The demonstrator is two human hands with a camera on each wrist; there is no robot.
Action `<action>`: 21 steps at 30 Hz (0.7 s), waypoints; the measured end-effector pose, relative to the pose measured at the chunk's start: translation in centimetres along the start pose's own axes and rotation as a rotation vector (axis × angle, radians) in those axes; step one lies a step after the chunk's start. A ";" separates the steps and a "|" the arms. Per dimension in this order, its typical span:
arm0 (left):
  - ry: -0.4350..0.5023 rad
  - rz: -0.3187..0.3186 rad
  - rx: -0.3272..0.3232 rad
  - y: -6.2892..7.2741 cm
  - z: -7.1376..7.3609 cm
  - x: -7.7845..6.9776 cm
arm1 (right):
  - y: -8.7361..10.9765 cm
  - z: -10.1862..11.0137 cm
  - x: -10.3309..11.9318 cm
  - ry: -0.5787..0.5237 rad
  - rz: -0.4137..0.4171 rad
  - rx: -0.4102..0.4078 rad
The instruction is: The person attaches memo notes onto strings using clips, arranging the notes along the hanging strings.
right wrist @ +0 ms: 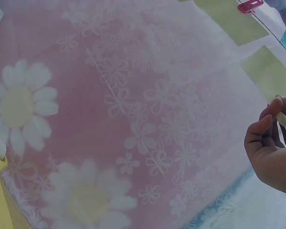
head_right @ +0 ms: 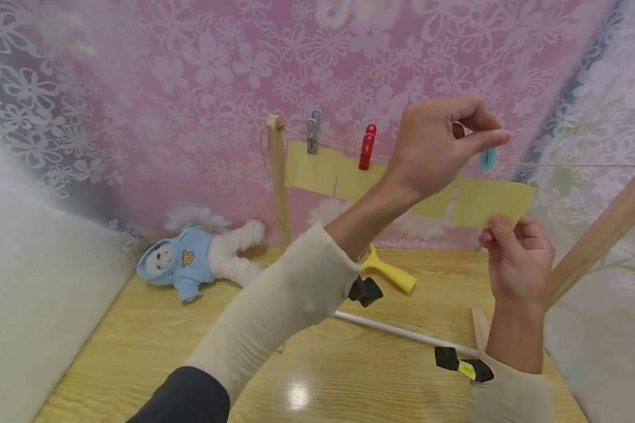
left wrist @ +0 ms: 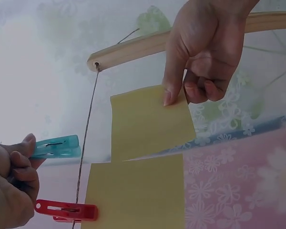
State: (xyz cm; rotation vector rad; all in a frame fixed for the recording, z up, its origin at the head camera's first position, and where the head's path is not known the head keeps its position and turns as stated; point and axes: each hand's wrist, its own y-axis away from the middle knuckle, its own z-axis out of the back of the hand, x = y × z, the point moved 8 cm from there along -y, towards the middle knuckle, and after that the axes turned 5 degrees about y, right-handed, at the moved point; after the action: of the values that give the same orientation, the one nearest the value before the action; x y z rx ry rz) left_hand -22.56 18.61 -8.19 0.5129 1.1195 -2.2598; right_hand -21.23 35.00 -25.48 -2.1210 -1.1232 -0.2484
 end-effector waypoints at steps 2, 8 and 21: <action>-0.008 0.011 -0.013 -0.1 -0.1 0.1 | -0.1 0.0 0.0 -0.001 -0.007 -0.004; -0.032 0.052 -0.023 -0.1 -0.5 0.5 | -0.3 -0.4 -0.3 -0.010 -0.031 0.017; -0.034 0.085 -0.002 0.1 -2.0 0.8 | -0.4 -1.3 -0.1 -0.036 -0.067 0.111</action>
State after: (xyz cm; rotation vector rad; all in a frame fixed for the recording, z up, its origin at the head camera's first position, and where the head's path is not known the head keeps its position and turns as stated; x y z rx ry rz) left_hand -22.94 19.90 -9.88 0.5095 1.0634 -2.1862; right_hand -21.40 34.20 -24.42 -1.9998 -1.2027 -0.1747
